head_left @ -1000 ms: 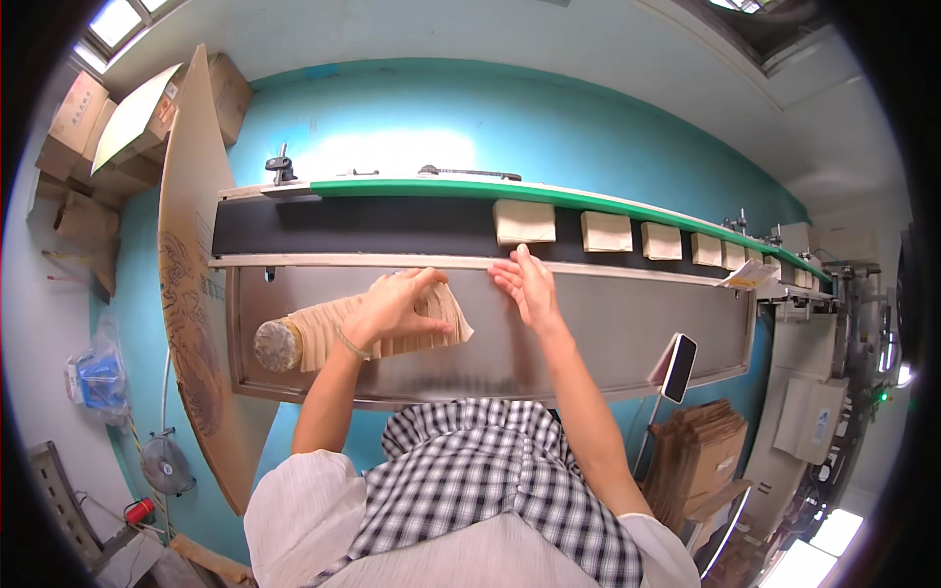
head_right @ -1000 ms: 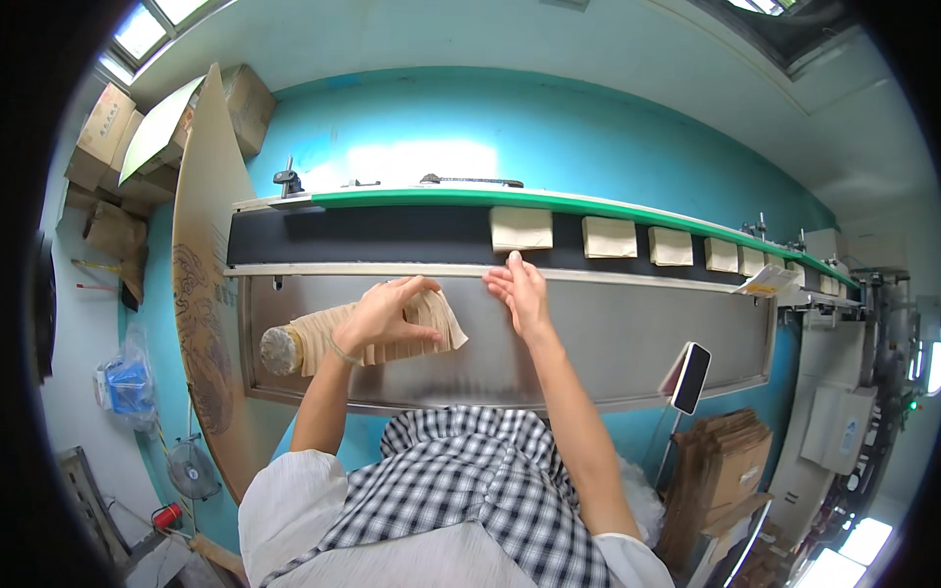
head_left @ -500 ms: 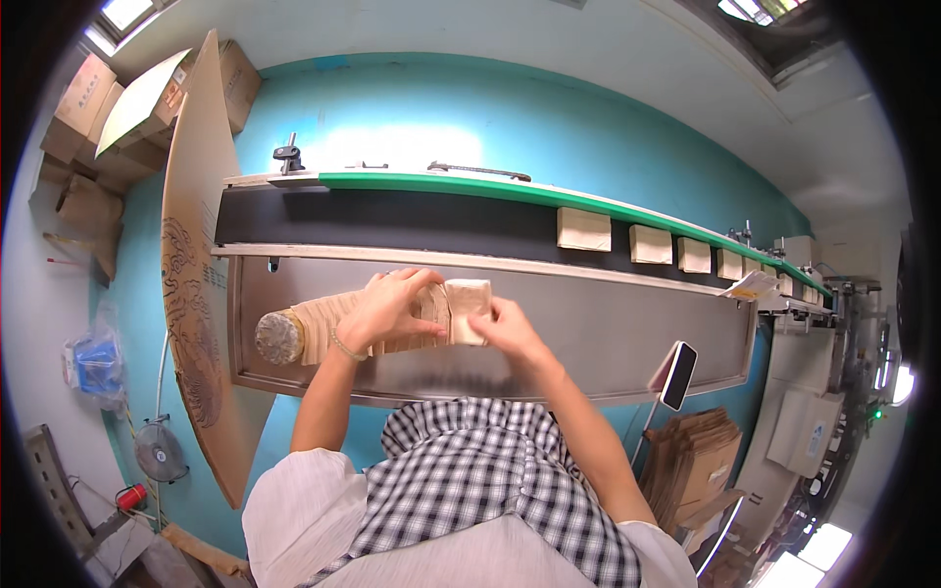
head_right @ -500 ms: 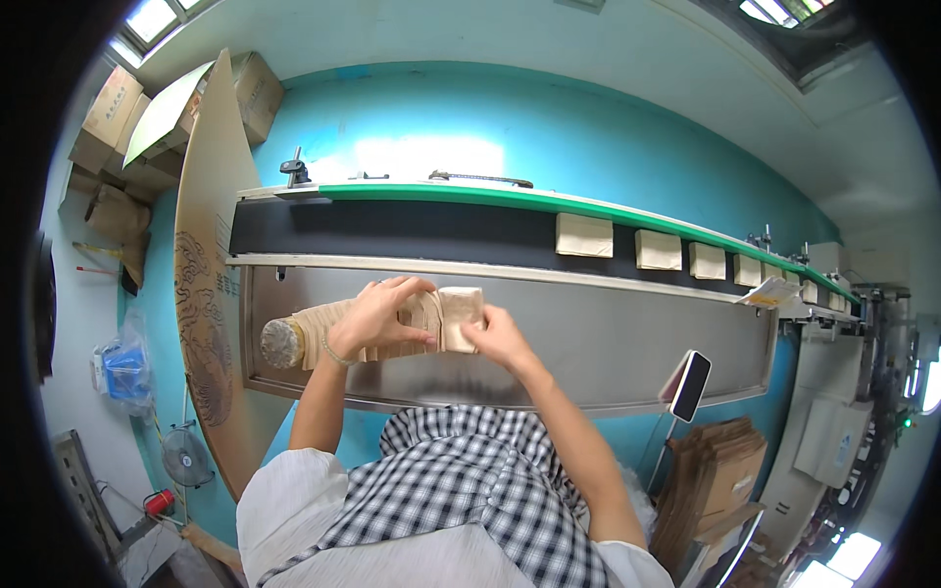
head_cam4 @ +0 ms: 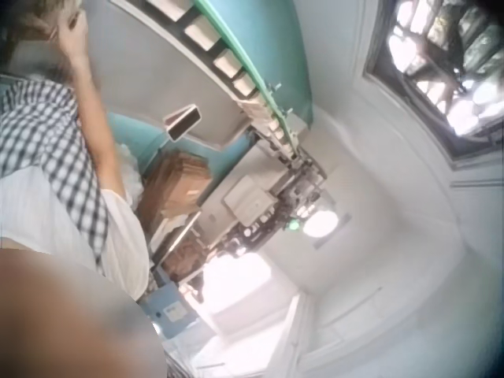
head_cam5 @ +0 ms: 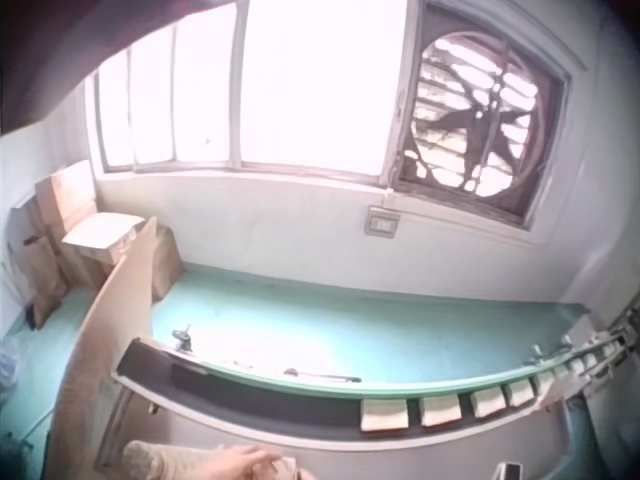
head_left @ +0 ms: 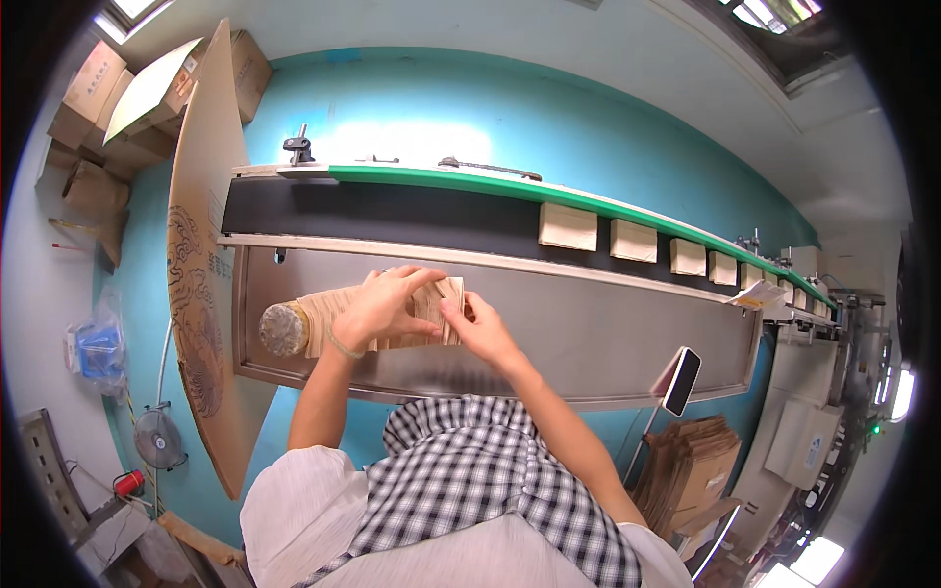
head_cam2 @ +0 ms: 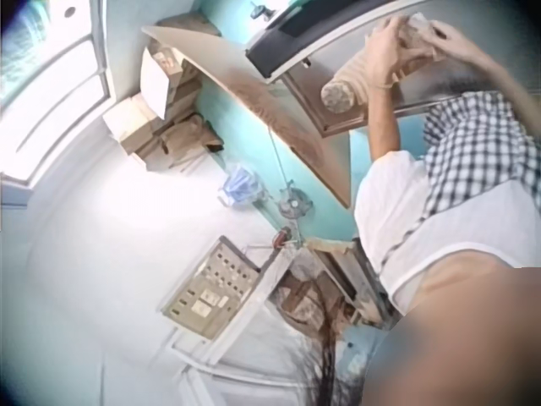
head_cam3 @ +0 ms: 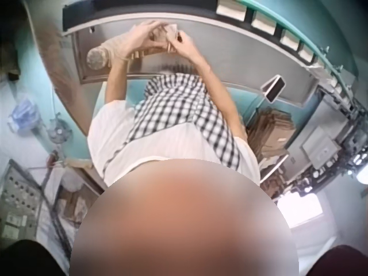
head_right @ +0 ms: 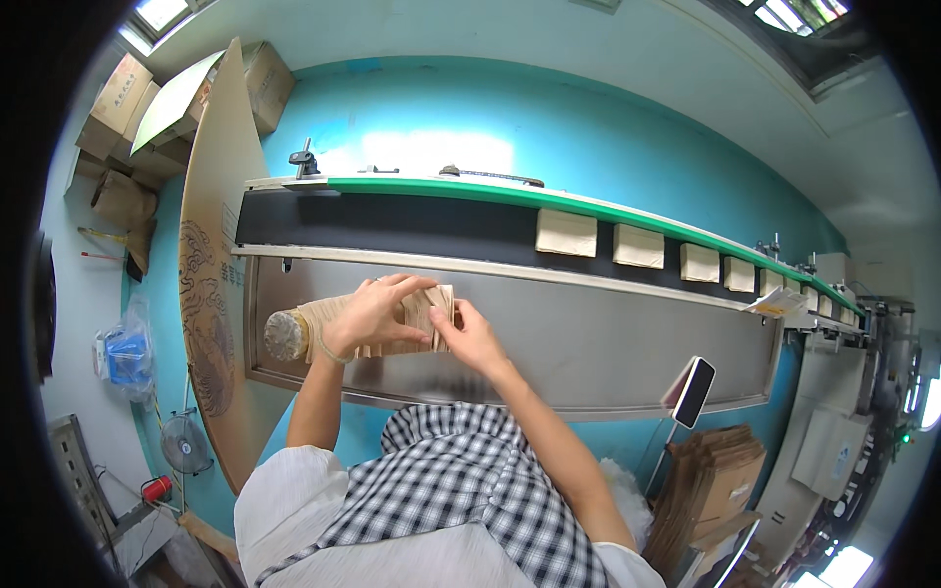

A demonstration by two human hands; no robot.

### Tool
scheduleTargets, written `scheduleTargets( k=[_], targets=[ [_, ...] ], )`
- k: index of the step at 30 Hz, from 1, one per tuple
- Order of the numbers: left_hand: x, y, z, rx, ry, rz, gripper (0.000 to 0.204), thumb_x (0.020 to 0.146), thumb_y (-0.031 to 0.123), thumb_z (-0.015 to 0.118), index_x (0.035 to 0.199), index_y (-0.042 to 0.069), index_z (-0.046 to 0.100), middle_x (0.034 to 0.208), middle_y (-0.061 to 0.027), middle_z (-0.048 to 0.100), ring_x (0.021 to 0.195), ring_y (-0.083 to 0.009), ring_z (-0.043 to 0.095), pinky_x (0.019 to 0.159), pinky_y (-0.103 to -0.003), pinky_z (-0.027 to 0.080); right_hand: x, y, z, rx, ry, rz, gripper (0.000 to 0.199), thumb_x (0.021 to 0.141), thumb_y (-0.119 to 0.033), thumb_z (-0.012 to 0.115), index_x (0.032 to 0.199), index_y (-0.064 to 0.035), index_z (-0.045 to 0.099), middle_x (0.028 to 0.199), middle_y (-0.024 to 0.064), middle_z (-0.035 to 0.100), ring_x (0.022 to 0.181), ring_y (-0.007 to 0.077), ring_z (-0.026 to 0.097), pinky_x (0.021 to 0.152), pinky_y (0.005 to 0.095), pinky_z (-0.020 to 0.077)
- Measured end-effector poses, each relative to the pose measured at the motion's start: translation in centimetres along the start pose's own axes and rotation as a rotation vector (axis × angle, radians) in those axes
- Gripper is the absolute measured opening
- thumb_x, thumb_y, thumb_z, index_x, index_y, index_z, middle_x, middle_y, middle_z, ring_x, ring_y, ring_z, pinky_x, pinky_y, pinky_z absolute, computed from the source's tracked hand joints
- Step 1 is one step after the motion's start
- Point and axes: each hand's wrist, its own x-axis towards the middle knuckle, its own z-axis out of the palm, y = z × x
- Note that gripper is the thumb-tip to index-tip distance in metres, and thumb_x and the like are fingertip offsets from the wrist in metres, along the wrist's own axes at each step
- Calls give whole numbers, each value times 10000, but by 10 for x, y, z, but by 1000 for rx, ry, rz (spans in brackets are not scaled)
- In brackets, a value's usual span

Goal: The recorder is gathering folded paper boxes from a conveyor belt and stacking them for packing.

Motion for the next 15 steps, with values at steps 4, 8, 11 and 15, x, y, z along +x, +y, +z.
scheduleTargets(
  k=[4,8,11,15],
  targets=[
    [-5,-9,5,-31,40,23,724,660,473,857,1264,175,591,1241,-78,646,1174,-306,591,965,-444,401,-7,-17,-30,118,-170,339,466,961,-367,661,1191,33,601,1046,112,691,900,162,662,747,314,546],
    [-1,-1,1,-32,45,27,686,671,483,846,1231,175,599,1224,-76,651,1153,-302,596,980,-435,393,16,20,-52,161,81,105,359,961,-189,661,1203,62,577,1063,121,689,887,176,678,752,304,565],
    [-9,-4,2,-30,44,16,697,677,503,837,1241,169,599,1236,-96,641,1172,-318,583,1000,-444,387,36,-9,-64,671,200,158,355,1014,-239,596,1188,62,526,1050,155,672,916,217,696,796,321,585],
    [-20,-8,19,160,445,99,655,737,439,823,1265,125,597,1304,-156,588,1253,-367,527,1062,-480,362,23,3,-44,281,27,220,467,1015,-389,580,1214,30,533,1025,131,677,901,206,702,767,305,563]
  ],
)
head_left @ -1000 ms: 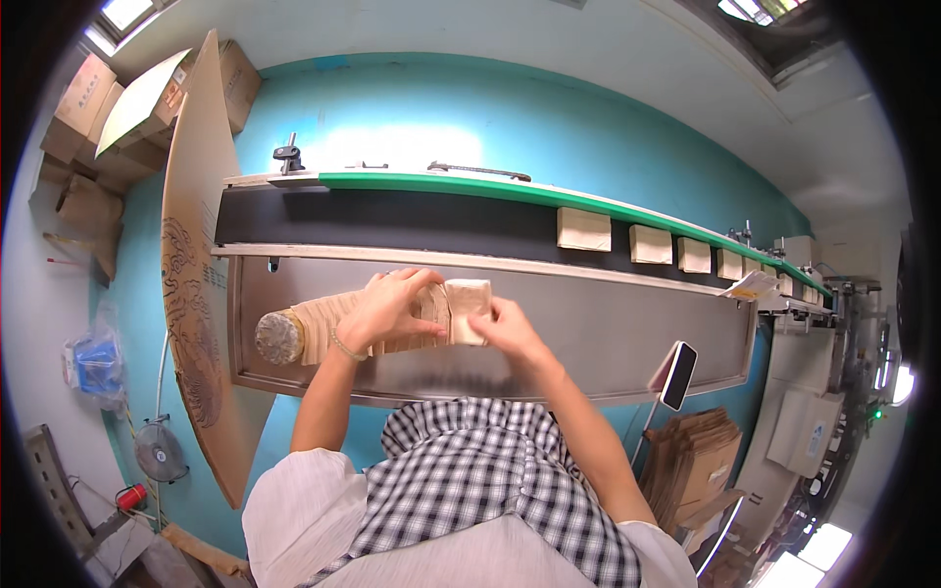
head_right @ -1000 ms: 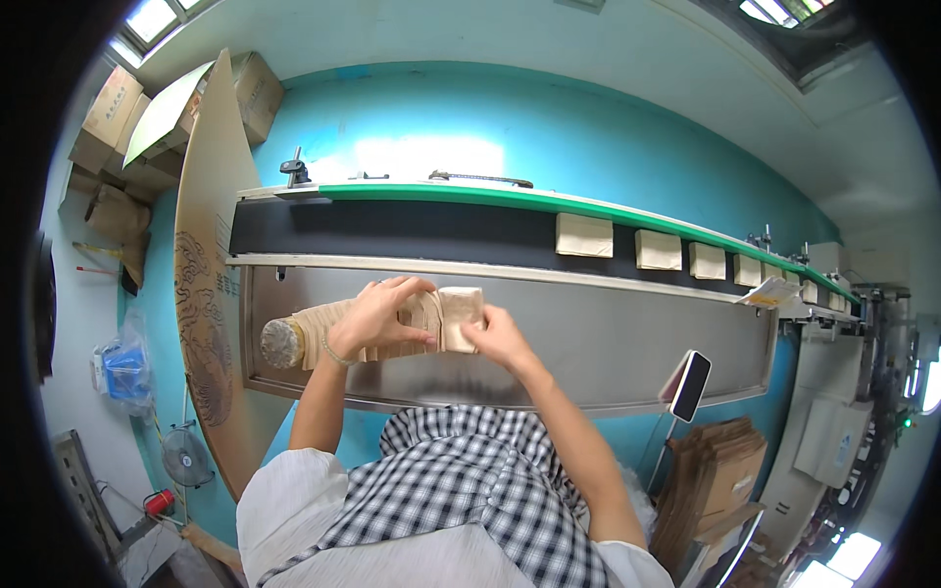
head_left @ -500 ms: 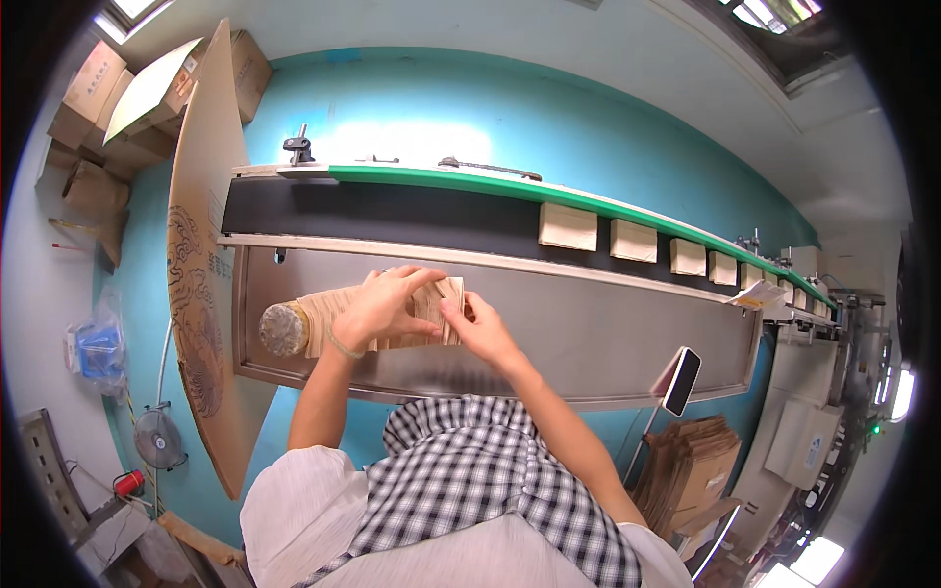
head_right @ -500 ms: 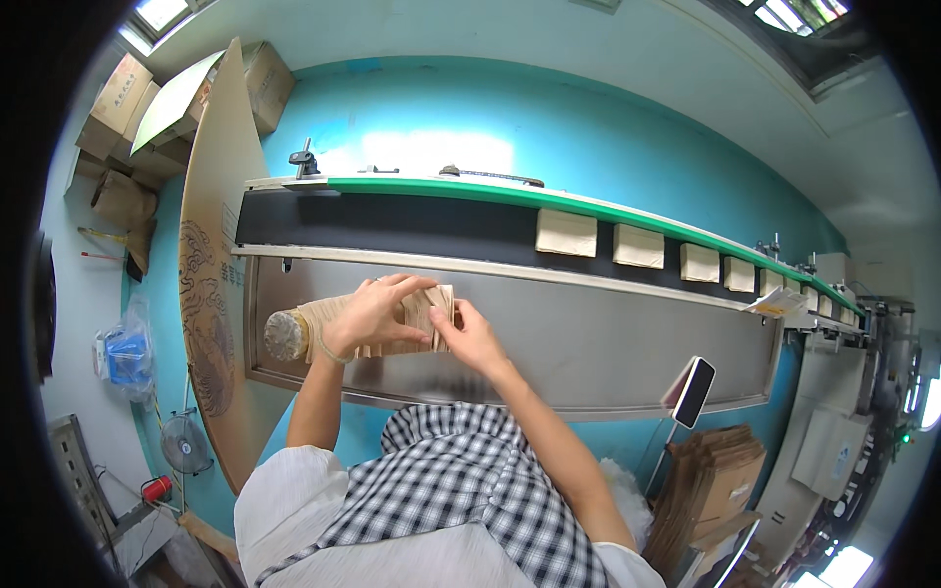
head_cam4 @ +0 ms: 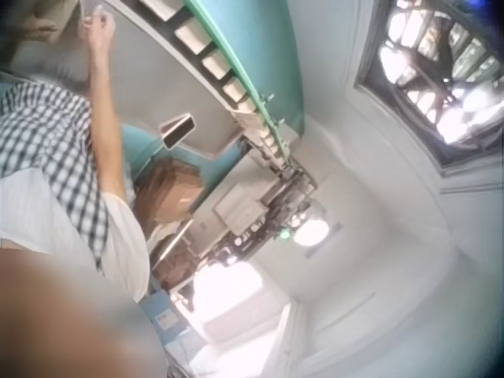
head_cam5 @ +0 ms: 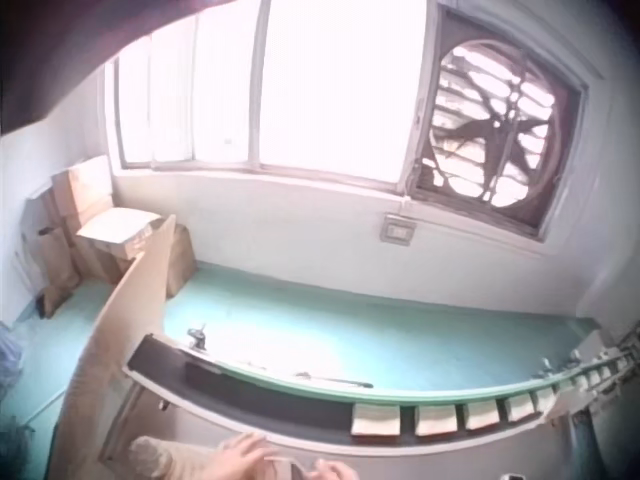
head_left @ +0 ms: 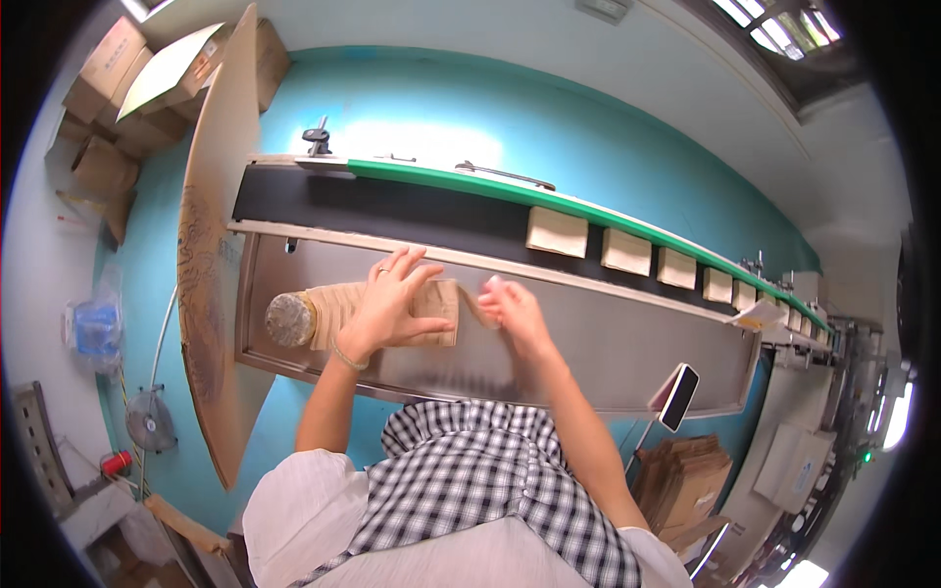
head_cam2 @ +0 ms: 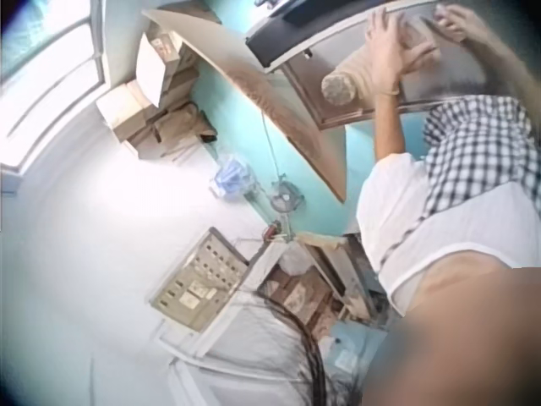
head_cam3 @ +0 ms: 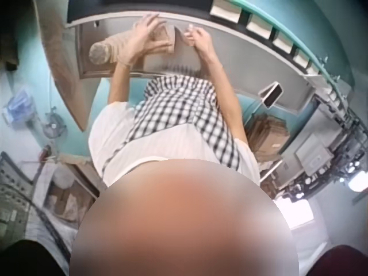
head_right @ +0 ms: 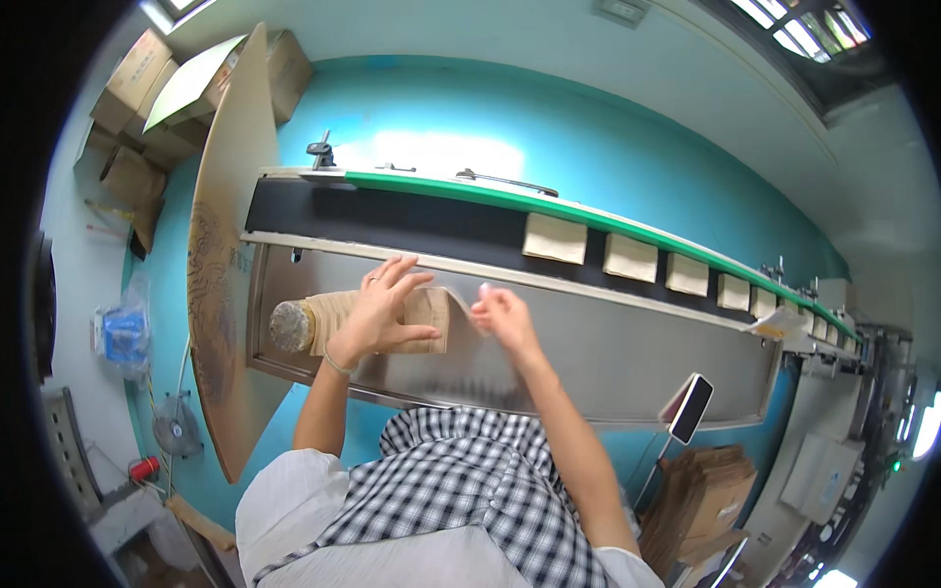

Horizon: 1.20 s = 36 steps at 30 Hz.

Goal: The recorder is gathering folded paper boxes from a conveyor belt and stacking them for packing.

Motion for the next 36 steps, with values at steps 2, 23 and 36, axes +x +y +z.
scheduleTargets(
  k=[2,23,36],
  targets=[
    [-10,8,-3,-42,137,-96,608,762,372,818,1261,101,600,1324,-165,571,1273,-374,509,1072,-475,362,-15,13,26,-315,-117,-138,569,980,-477,607,1254,18,542,1087,159,668,946,258,692,809,339,540],
    [-69,41,34,-23,523,-654,807,757,444,829,1367,38,492,1297,-211,559,1203,-364,513,1017,-465,390,-12,-4,8,-378,61,-322,361,1022,-324,558,1128,14,629,978,135,671,826,184,636,762,333,516],
    [-10,72,61,168,280,-690,1105,662,721,762,1524,162,352,1568,-333,176,1399,-466,284,1080,-595,231,-20,-8,-31,97,74,-17,375,994,-398,616,1080,-36,662,904,14,653,798,100,591,710,279,493]
  ],
)
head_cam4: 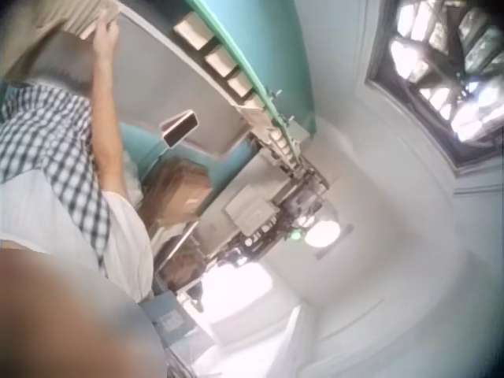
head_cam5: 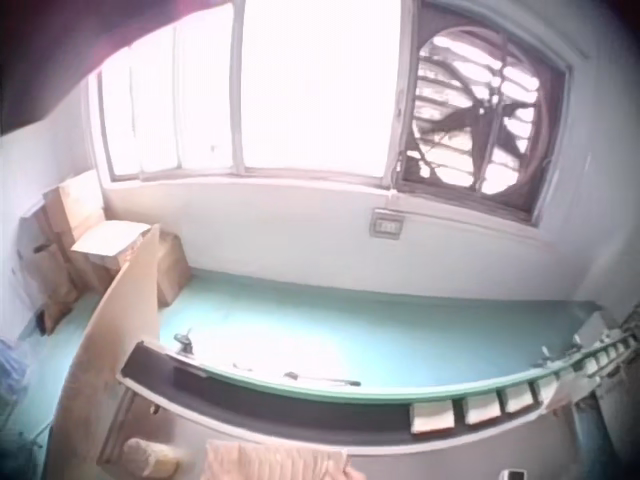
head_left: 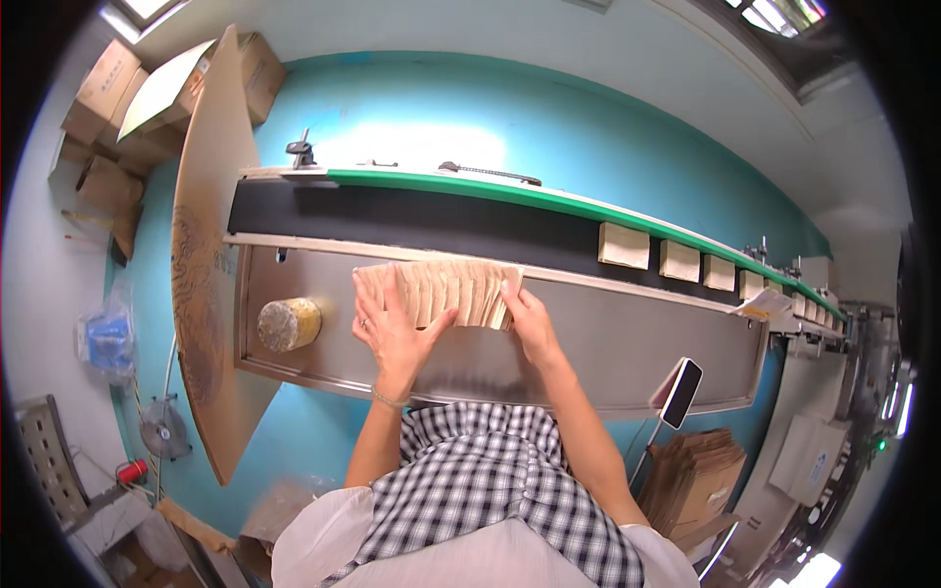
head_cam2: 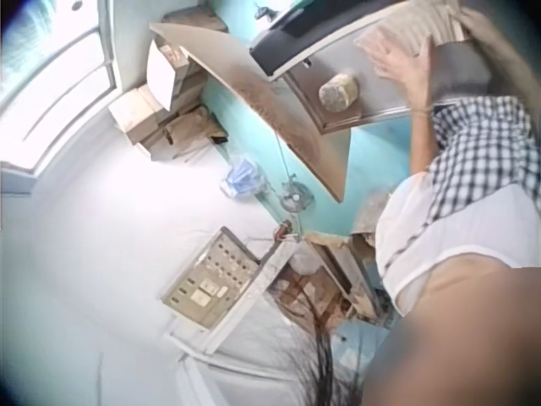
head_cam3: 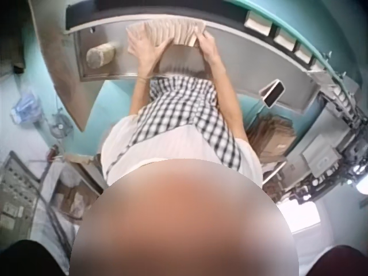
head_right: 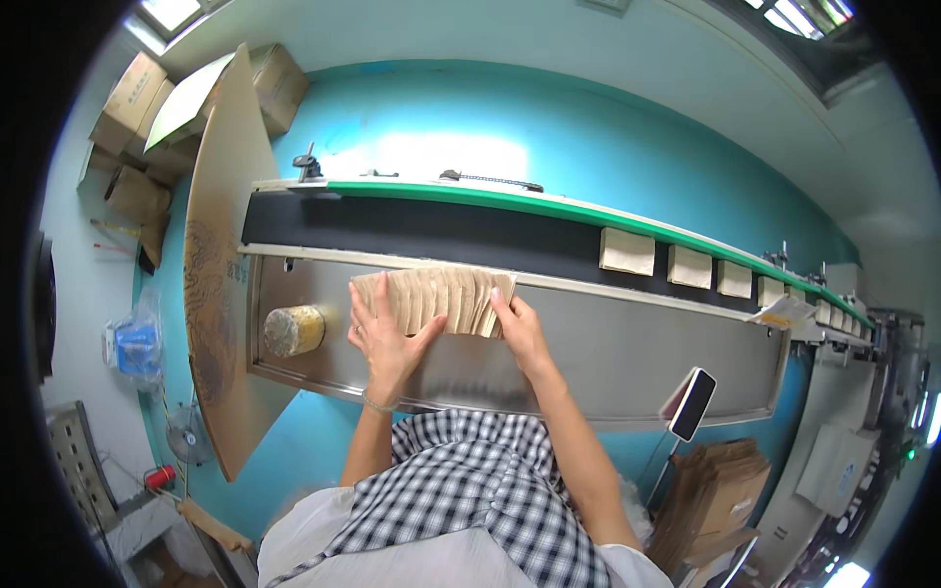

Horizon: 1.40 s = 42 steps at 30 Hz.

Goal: The recorder is gathering folded paper boxes from a conveyor belt and stacking them for packing.

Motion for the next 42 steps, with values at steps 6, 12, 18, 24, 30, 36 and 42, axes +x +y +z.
scheduleTargets(
  k=[6,12,18,24,30,36,42],
  targets=[
    [1,4,-3,-21,-15,6,1069,687,680,775,1519,158,353,1562,-329,186,1414,-468,262,1088,-607,214,-5,-2,-18,-205,-134,24,338,987,-321,629,1085,2,648,890,17,642,726,58,537,636,253,459],
    [5,4,-7,-80,-61,7,1029,687,656,787,1491,148,394,1564,-313,196,1407,-468,272,1078,-615,224,20,-7,-37,281,139,-124,332,978,-296,652,1100,10,615,1011,105,676,928,139,666,775,289,546],
    [-2,20,5,-143,-95,38,1034,675,635,802,1497,159,393,1571,-314,175,1421,-470,248,1074,-625,222,5,10,13,-535,204,-519,511,968,-438,656,1189,20,610,1019,106,684,889,156,647,796,299,520],
    [-6,34,7,-14,-91,121,1156,618,684,812,1544,190,327,1590,-341,63,1480,-488,91,1043,-728,142,1,9,-3,-47,19,-153,381,981,-309,650,1187,11,629,1035,73,682,929,117,625,799,299,523],
    [-7,33,13,4,-112,137,1196,597,694,810,1561,206,297,1599,-335,35,1477,-495,80,1038,-747,121,-12,8,-27,-308,-95,-88,322,970,-178,639,1195,50,608,1075,98,677,905,121,644,791,276,530],
    [-5,35,9,-40,-108,116,1062,672,617,804,1540,204,353,1588,-327,106,1460,-482,151,1068,-682,160,15,-16,-49,329,132,-87,309,983,-308,657,1051,-15,585,1026,128,682,899,175,695,771,279,562],
    [-7,36,20,-142,-148,117,974,700,633,778,1496,189,436,1592,-315,127,1470,-444,167,1077,-619,201,-12,9,6,-473,229,-505,476,971,-412,649,1200,4,615,1013,86,670,857,172,646,724,305,536]
  ],
)
